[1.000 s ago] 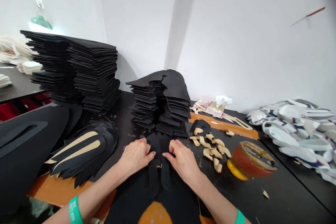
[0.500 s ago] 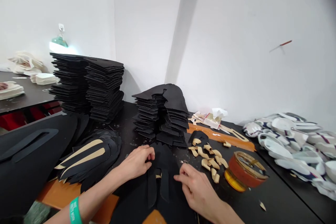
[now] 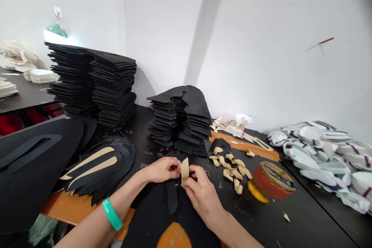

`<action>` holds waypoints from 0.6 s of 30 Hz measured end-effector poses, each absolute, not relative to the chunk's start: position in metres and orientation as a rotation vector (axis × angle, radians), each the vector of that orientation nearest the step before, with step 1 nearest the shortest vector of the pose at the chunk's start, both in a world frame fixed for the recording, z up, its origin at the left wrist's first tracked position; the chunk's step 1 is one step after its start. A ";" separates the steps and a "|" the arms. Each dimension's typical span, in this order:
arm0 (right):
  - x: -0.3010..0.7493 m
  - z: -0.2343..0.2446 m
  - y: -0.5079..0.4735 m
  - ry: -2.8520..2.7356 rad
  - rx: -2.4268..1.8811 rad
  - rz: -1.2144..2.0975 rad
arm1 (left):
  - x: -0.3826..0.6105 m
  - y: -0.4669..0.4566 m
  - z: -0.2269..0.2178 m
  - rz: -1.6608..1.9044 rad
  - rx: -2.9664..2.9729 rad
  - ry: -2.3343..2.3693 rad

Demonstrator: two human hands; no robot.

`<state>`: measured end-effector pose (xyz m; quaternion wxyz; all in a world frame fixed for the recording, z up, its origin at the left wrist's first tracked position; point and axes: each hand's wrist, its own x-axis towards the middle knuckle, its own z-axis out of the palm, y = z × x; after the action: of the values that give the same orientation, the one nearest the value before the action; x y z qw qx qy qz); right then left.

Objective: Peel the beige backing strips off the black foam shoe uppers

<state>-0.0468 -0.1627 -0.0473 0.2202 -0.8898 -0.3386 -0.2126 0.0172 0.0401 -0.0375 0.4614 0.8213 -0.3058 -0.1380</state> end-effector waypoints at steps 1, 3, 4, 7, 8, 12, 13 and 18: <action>-0.050 -0.047 -0.163 -0.958 -2.446 -0.605 | 0.016 0.040 -0.036 -0.350 2.011 -0.758; -0.061 -0.045 -0.164 -1.039 -2.417 -0.642 | 0.014 0.041 -0.034 -0.371 2.002 -0.763; -0.068 -0.044 -0.165 -1.098 -2.396 -0.669 | 0.013 0.041 -0.033 -0.377 2.001 -0.763; -0.090 -0.041 -0.168 -1.233 -2.298 -0.816 | 0.012 0.041 -0.030 -0.386 2.007 -0.767; -0.096 -0.040 -0.169 -1.249 -2.260 -0.860 | 0.011 0.042 -0.029 -0.390 2.013 -0.773; -0.107 -0.040 -0.170 -1.220 -2.192 -0.889 | 0.011 0.043 -0.029 -0.397 2.048 -0.820; -0.108 -0.041 -0.169 -1.225 -2.192 -0.874 | 0.012 0.044 -0.029 -0.397 2.050 -0.831; -0.108 -0.046 -0.167 -1.243 -2.199 -0.830 | 0.013 0.045 -0.030 -0.423 2.027 -0.886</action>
<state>-0.1080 -0.1672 -0.0457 0.2390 -0.8030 -0.4541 -0.3031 0.0126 0.0449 -0.0302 0.4302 0.8124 -0.3552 -0.1694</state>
